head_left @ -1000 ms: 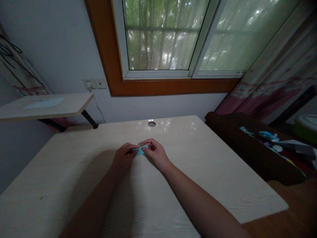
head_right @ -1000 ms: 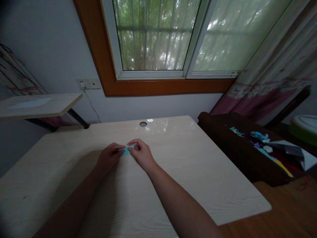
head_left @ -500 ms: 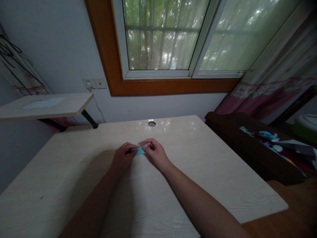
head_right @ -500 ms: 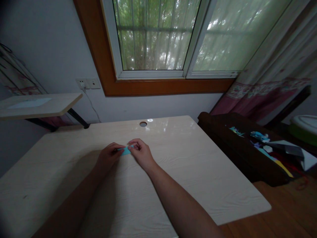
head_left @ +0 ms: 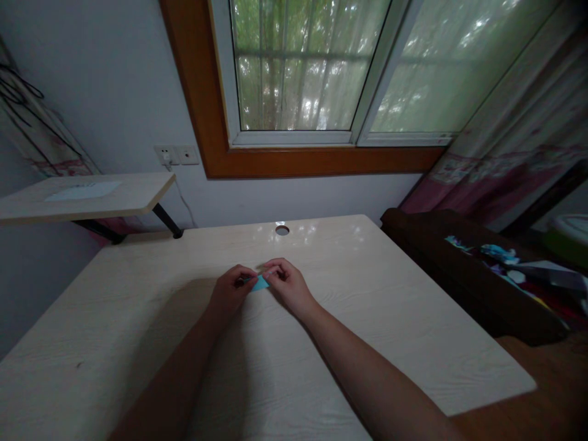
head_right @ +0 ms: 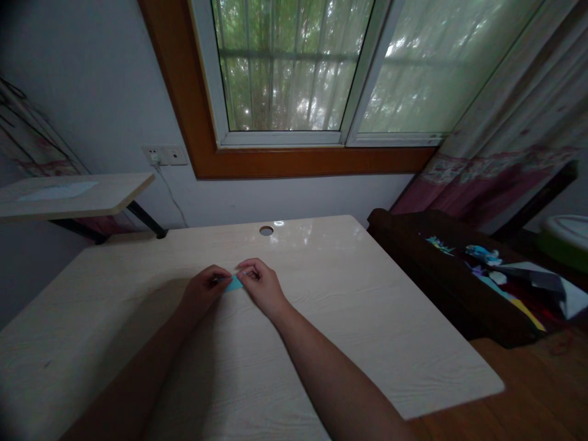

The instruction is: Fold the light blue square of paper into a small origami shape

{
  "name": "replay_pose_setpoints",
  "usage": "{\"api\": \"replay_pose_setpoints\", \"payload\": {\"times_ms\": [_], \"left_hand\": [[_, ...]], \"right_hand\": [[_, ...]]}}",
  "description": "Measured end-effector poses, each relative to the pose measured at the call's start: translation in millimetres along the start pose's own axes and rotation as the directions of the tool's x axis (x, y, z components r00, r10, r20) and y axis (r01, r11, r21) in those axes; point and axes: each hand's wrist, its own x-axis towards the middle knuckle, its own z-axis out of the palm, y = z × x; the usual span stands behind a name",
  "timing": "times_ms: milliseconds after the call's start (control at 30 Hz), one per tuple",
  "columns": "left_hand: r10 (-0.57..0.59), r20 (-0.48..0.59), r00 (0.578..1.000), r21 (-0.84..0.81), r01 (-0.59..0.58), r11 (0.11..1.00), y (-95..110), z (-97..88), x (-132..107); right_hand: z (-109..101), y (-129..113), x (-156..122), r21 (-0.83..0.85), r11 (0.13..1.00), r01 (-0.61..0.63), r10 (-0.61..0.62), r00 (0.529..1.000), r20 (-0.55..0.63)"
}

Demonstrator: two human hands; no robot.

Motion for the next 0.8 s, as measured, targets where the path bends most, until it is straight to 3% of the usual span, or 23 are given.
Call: {"api": "replay_pose_setpoints", "payload": {"times_ms": [467,800], "left_hand": [[-0.043,-0.075,0.996,-0.004,0.043,0.999,-3.0,0.2,0.1],[-0.138,-0.156,0.978,-0.15,0.114,0.982,-12.5,2.0,2.5]], "right_hand": [[-0.2,8.7,-0.3,-0.247,0.969,0.016,0.012,0.994,0.111],[1.1,9.6,0.9,-0.112,0.993,-0.044,0.051,0.997,0.055]]}}
